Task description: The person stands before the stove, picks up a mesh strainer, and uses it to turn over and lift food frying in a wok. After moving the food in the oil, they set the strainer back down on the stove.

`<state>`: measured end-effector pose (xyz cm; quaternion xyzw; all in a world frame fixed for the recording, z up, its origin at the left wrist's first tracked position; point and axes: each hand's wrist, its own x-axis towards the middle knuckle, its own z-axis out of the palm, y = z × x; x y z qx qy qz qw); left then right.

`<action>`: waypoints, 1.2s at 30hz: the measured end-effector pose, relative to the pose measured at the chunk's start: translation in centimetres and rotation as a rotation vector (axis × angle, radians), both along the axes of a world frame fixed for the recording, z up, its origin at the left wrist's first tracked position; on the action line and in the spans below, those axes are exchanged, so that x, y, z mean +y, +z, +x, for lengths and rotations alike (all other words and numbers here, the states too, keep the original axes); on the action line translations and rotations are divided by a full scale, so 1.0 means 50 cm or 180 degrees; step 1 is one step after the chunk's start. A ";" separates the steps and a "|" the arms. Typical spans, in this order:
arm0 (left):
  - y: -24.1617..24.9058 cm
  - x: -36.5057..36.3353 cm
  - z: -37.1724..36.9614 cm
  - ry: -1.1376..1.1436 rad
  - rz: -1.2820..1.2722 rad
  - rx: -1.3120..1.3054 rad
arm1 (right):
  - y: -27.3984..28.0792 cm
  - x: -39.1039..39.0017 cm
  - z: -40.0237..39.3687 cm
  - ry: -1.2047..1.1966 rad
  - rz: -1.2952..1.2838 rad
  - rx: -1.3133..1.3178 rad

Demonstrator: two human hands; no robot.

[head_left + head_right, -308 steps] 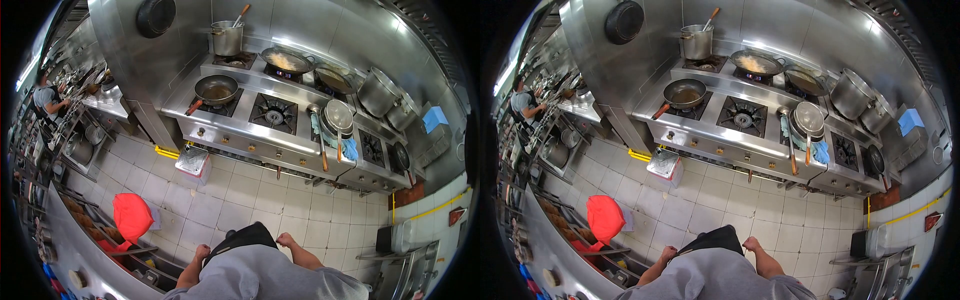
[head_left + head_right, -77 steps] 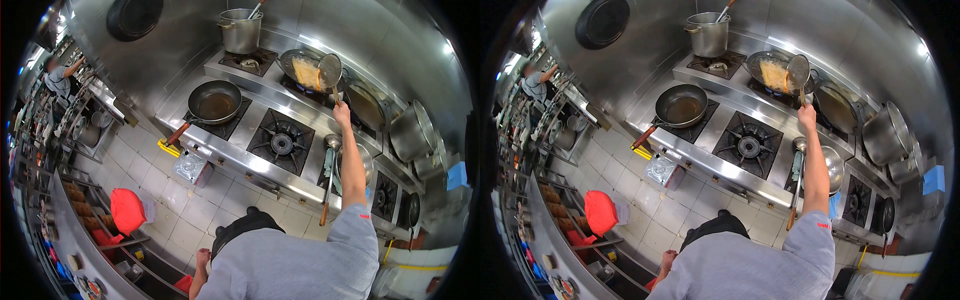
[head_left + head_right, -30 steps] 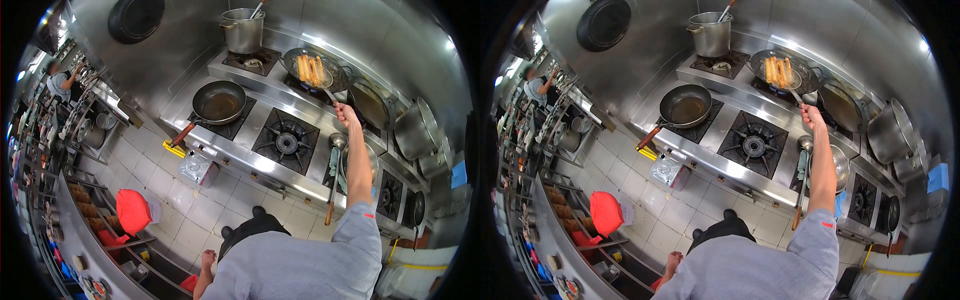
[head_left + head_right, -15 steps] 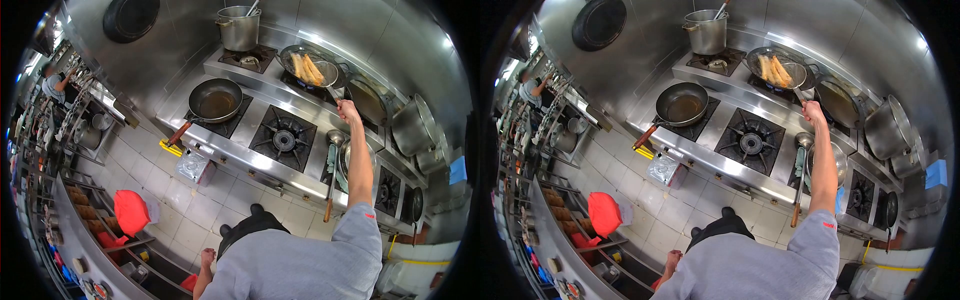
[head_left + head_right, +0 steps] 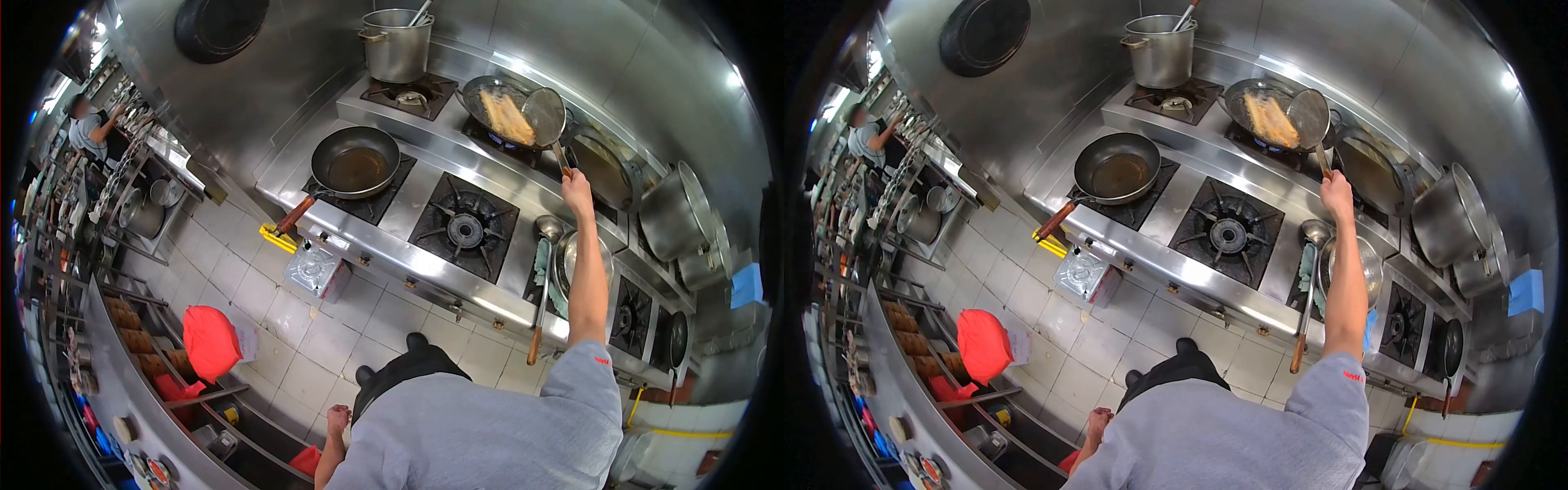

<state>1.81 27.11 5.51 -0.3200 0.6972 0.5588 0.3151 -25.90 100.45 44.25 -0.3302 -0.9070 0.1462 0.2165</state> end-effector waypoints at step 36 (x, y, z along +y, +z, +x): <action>0.014 0.018 -0.011 -0.0046 -0.0173 -0.0068 | -0.016 0.075 -0.105 0.0264 -0.3931 0.0434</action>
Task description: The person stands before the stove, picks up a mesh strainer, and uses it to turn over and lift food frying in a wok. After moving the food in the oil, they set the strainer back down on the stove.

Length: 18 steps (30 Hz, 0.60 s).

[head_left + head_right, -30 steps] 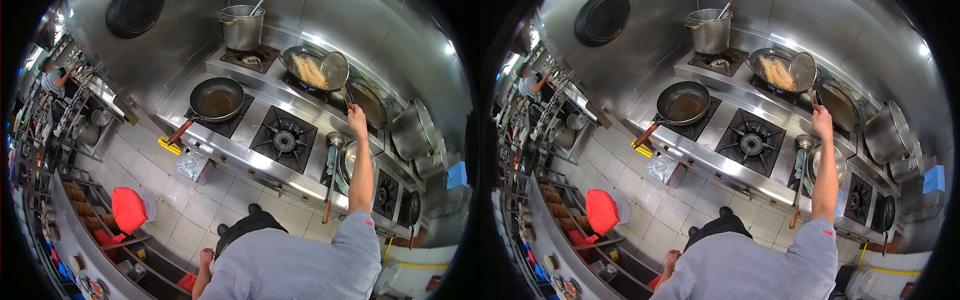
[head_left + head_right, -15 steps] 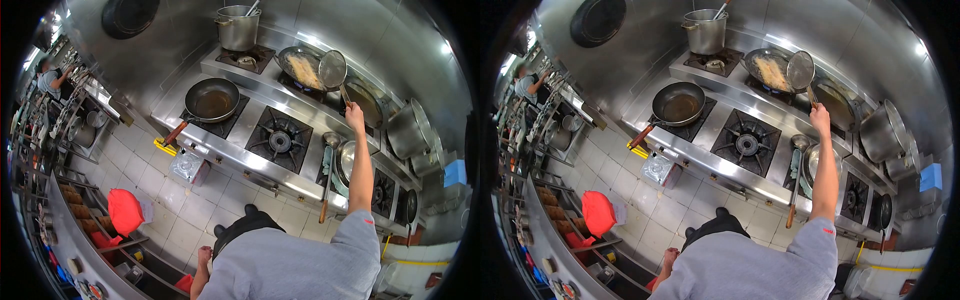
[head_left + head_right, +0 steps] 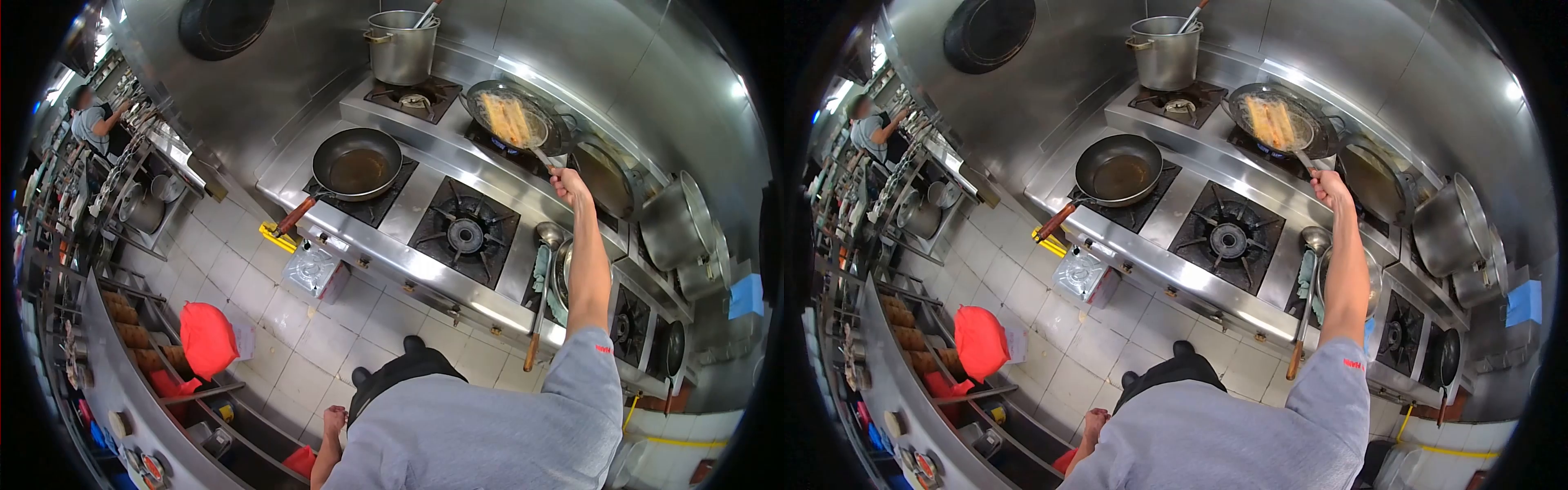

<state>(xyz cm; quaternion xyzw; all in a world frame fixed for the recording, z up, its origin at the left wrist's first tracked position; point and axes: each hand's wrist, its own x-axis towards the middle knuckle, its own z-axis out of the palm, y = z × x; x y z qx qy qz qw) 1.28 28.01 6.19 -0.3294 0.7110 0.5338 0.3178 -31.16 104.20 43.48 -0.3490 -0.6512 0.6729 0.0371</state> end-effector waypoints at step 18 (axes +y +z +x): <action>-0.035 -0.023 -0.012 -0.0064 0.0089 0.0213 | -0.070 -0.053 0.008 -0.0251 -0.0469 0.0787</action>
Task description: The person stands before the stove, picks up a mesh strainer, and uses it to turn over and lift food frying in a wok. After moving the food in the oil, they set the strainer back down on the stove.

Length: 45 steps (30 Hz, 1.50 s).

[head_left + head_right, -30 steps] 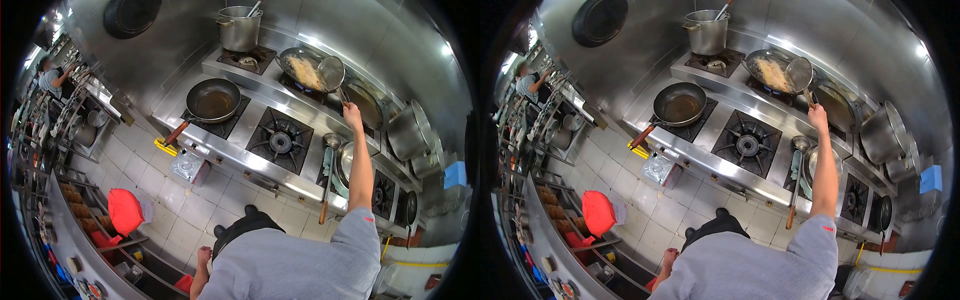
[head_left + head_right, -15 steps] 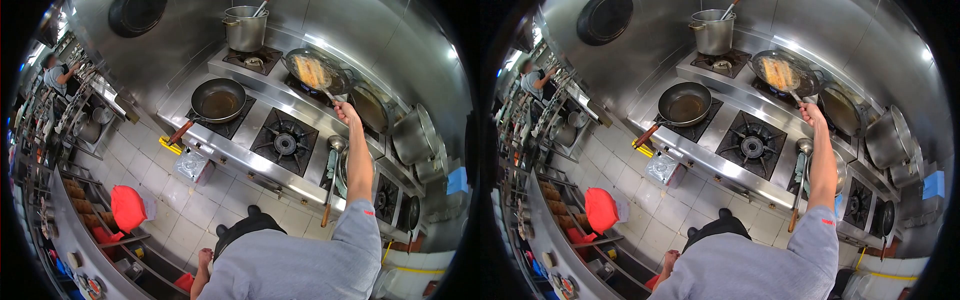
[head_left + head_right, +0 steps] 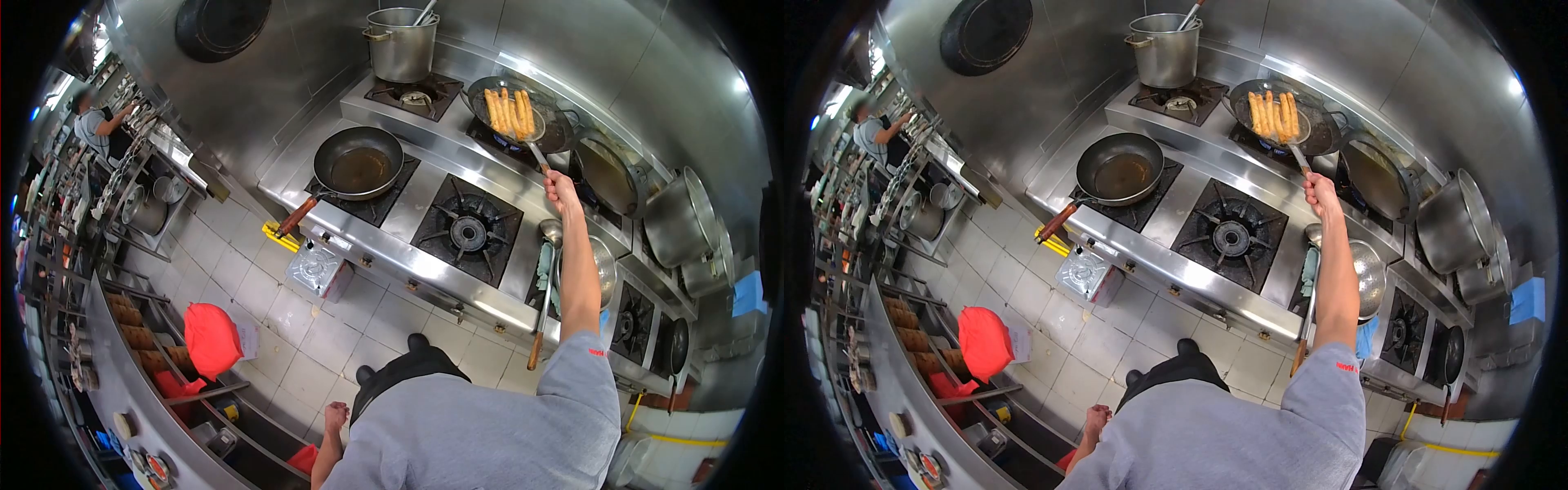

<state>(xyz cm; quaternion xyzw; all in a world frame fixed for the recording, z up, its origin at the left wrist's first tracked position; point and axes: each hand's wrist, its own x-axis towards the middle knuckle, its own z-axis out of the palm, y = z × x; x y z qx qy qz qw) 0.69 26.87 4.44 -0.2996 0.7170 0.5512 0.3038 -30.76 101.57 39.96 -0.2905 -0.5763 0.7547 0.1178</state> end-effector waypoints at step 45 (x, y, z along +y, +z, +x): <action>0.009 0.004 0.006 0.0137 0.0047 -0.0046 | 0.016 -0.081 0.019 -0.0714 0.4830 -0.1205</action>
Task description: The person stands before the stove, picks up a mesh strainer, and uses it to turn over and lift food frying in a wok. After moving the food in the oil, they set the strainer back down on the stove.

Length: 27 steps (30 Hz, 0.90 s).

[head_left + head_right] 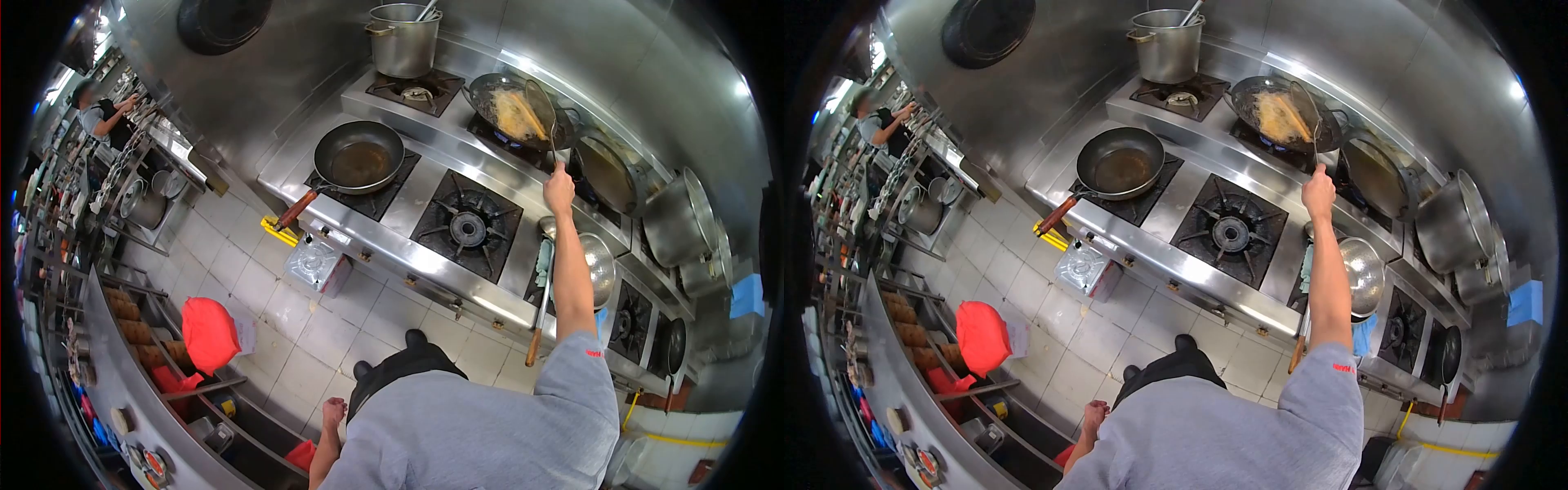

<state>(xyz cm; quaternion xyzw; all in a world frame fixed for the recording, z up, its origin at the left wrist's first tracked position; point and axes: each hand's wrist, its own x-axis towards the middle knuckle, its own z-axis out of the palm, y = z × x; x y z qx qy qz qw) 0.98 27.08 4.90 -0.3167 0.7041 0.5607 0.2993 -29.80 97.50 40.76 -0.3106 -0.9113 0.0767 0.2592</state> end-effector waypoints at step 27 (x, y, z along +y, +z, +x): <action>-0.002 0.112 0.016 -0.0542 -0.0956 0.0473 | -0.048 0.061 -0.053 0.0389 0.0228 -0.0281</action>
